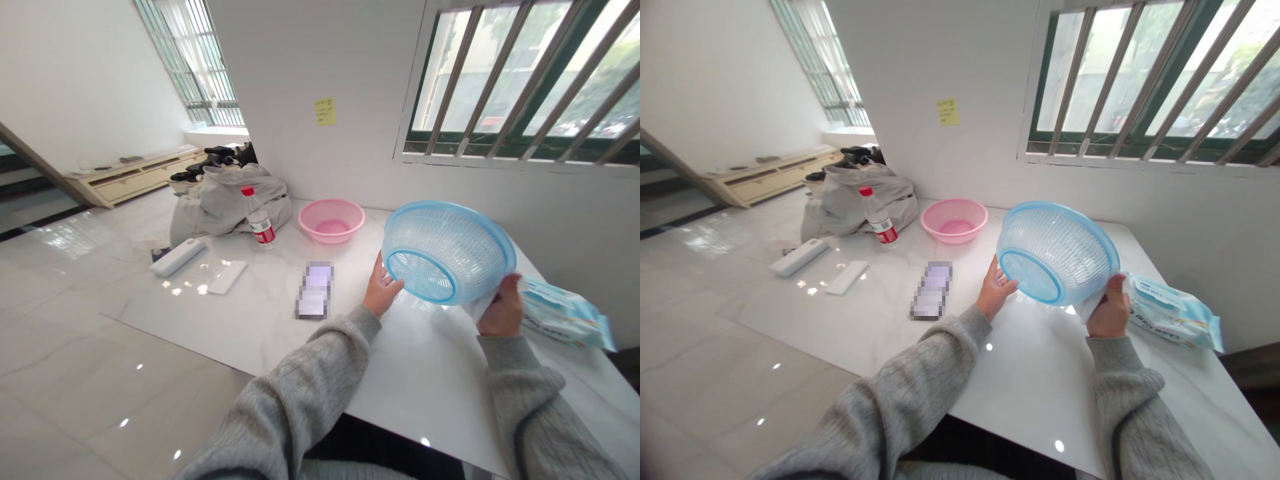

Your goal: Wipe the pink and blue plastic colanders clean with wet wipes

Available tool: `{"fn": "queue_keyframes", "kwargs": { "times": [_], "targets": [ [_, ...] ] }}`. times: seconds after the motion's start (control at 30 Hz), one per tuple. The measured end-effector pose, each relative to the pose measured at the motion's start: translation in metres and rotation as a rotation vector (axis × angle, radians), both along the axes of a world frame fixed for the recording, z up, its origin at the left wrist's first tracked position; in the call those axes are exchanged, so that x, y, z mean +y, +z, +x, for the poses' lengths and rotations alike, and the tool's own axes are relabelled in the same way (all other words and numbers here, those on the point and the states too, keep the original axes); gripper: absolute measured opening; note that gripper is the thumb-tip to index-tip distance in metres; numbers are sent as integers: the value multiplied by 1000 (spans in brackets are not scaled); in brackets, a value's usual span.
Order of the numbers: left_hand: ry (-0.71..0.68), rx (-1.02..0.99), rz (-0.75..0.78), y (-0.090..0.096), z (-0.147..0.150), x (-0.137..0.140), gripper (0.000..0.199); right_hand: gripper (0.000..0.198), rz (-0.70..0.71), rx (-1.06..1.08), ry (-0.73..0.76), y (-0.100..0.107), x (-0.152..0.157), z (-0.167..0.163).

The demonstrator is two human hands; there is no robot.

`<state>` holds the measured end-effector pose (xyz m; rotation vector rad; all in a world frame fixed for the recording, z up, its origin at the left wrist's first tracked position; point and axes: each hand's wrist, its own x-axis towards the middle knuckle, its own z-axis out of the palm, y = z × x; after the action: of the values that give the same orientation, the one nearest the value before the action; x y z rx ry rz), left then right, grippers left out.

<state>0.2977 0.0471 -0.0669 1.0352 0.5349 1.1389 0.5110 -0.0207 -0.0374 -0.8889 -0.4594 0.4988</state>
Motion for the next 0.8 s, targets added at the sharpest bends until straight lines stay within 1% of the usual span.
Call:
{"fn": "queue_keyframes", "kwargs": {
  "times": [0.07, 0.13, 0.33, 0.47, 0.67, 0.8],
  "targets": [
    [37, 13, 29, 4, 0, -1, 117, 54, -50, -52, -27, 3, -2, -1],
    [73, 33, 83, 7, -2, -3, 112, 59, -66, -98, -49, 7, -5, -3],
    [68, 91, 209, 16, -9, -7, 106, 67, -12, -226, -126, 17, -10, -5],
    [134, 152, 312, 18, -12, -10, 102, 73, -18, -260, -187, 22, -12, -8],
    [181, 188, 382, 19, -12, -11, 99, 72, 36, -335, -178, 23, -12, -10],
    [243, 251, 457, 15, -12, -10, 97, 72, -4, -348, -204, 23, -13, -9]
  ]
}}
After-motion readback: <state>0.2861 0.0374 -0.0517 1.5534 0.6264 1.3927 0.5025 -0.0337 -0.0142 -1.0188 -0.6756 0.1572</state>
